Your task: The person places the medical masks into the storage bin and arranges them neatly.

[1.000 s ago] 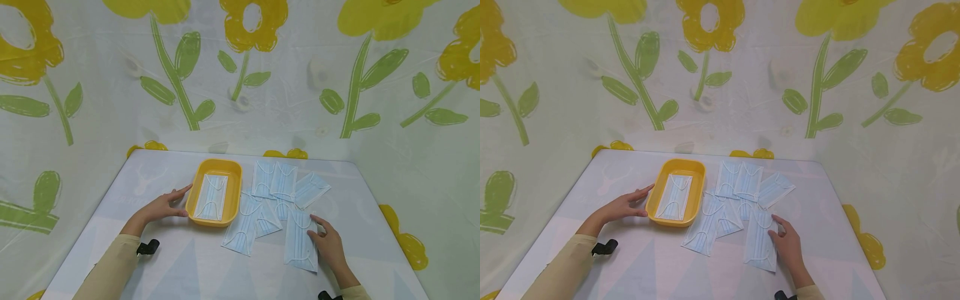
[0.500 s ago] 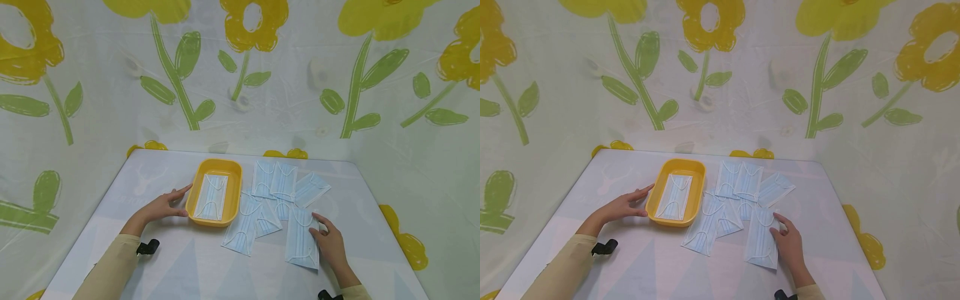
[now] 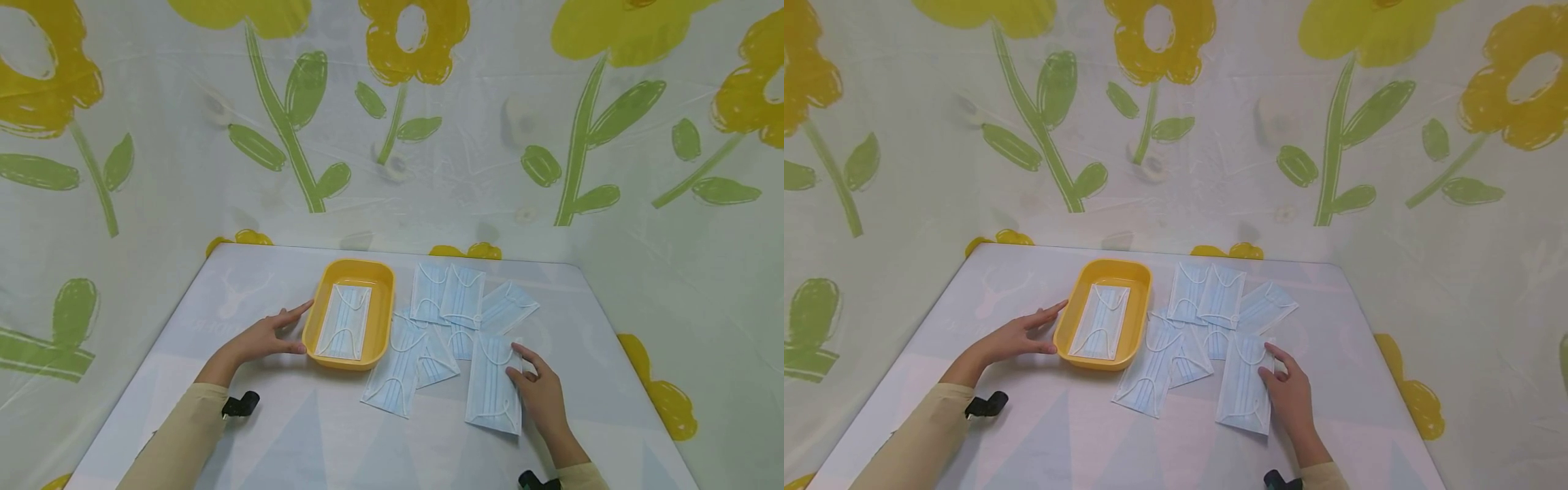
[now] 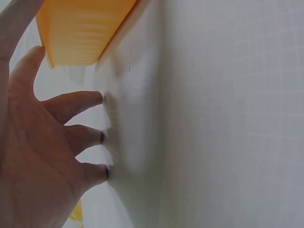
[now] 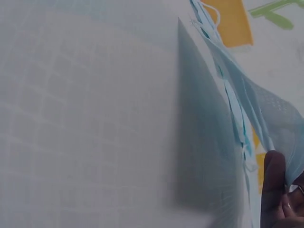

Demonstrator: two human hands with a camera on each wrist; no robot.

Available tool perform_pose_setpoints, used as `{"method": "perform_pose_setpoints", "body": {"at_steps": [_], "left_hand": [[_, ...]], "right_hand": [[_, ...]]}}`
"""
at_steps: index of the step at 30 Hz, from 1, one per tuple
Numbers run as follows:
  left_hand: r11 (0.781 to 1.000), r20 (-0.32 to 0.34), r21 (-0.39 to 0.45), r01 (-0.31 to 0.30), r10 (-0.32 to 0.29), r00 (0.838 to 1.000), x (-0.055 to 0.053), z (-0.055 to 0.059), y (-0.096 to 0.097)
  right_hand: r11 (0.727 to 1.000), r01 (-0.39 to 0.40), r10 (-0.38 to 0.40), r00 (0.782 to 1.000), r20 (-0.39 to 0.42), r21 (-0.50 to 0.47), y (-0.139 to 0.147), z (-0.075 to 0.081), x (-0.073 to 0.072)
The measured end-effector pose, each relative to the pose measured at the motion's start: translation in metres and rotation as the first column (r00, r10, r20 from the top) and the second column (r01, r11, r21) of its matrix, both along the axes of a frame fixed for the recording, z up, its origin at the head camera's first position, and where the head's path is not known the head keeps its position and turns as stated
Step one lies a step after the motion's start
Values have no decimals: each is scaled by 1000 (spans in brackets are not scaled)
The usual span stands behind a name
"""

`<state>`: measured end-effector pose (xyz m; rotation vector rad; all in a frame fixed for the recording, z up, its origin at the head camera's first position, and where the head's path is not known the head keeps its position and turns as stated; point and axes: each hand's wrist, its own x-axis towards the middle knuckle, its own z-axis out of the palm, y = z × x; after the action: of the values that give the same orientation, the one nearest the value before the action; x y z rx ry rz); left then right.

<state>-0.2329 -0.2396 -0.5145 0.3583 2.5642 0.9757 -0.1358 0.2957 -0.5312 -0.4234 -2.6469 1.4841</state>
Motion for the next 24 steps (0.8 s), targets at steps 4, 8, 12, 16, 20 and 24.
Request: {"method": "perform_pose_setpoints", "body": {"at_steps": [4,8,12,16,20,24], "left_hand": [[1000,-6,-5,-2,2,1000,1,1,0],[1000,6,-9,-7,7,1000,1,1,1],[1000,23,-26,-16,16,1000,3,2,2],[999,33,-41,-26,27,999,3,4,4],[999,34,-33,-32,33,999,3,3,3],[999,22,-31,-23,24,999,3,2,3]], "right_hand": [[1000,11,-11,1000,-9,-6,-1,1,-2],[1000,19,-18,1000,-21,7,-1,3,-3],[1000,22,-22,999,-29,13,-2,4,-5],[1000,24,-24,999,-31,10,-4,6,-7],[1000,29,-29,999,-25,-6,-6,10,-8],[999,38,-38,999,-33,-13,-10,11,-10]]}}
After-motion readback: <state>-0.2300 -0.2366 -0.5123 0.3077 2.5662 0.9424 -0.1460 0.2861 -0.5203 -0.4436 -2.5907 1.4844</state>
